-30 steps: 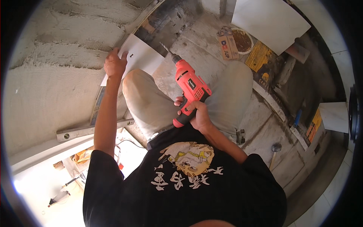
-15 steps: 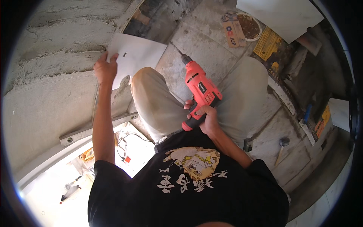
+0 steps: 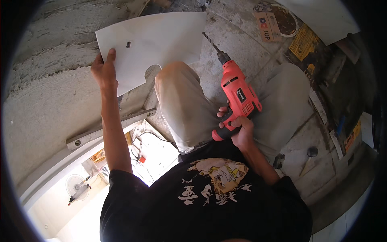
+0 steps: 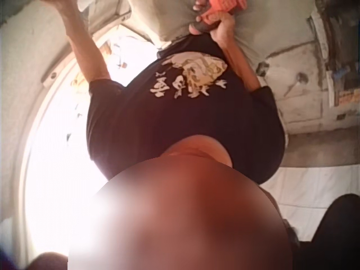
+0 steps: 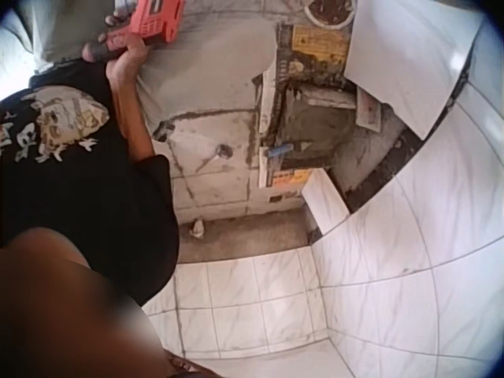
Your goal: Drilling a hole into a ceramic wall tile using a power drill.
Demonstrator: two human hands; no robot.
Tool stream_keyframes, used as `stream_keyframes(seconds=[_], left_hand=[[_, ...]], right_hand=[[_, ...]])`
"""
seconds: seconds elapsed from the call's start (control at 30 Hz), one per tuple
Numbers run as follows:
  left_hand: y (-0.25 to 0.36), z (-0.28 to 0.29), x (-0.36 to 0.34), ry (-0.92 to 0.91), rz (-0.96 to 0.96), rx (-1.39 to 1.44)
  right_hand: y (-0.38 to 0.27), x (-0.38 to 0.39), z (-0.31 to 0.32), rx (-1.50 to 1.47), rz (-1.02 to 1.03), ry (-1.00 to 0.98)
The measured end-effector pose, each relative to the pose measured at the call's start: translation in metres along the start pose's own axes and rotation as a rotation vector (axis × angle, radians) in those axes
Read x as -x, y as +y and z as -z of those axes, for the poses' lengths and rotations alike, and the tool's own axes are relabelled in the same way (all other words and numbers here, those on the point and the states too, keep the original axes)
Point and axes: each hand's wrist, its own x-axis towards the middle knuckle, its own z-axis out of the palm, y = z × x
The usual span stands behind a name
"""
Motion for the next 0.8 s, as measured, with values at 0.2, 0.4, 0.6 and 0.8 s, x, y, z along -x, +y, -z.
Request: stream_keyframes(seconds=[0.2,0.4,0.6,0.8], left_hand=[[0.005,0.017,0.017,-0.028,-0.153,-0.392],[0.004,0.055,0.073,-0.035,-0.284,-0.6],[-0.004,0.071,0.098,0.0,-0.298,-0.502],[-0.005,0.056,0.081,0.015,-0.244,-0.481]], right_hand=[[0.001,0.001,-0.001,-0.02,-0.007,0.025],[0.002,-0.001,-0.003,-0.035,-0.023,0.024],[-0.002,-0.003,0.002,-0.04,-0.043,0.001],[-0.006,-0.004,-0.002,-0.009,-0.055,-0.027]])
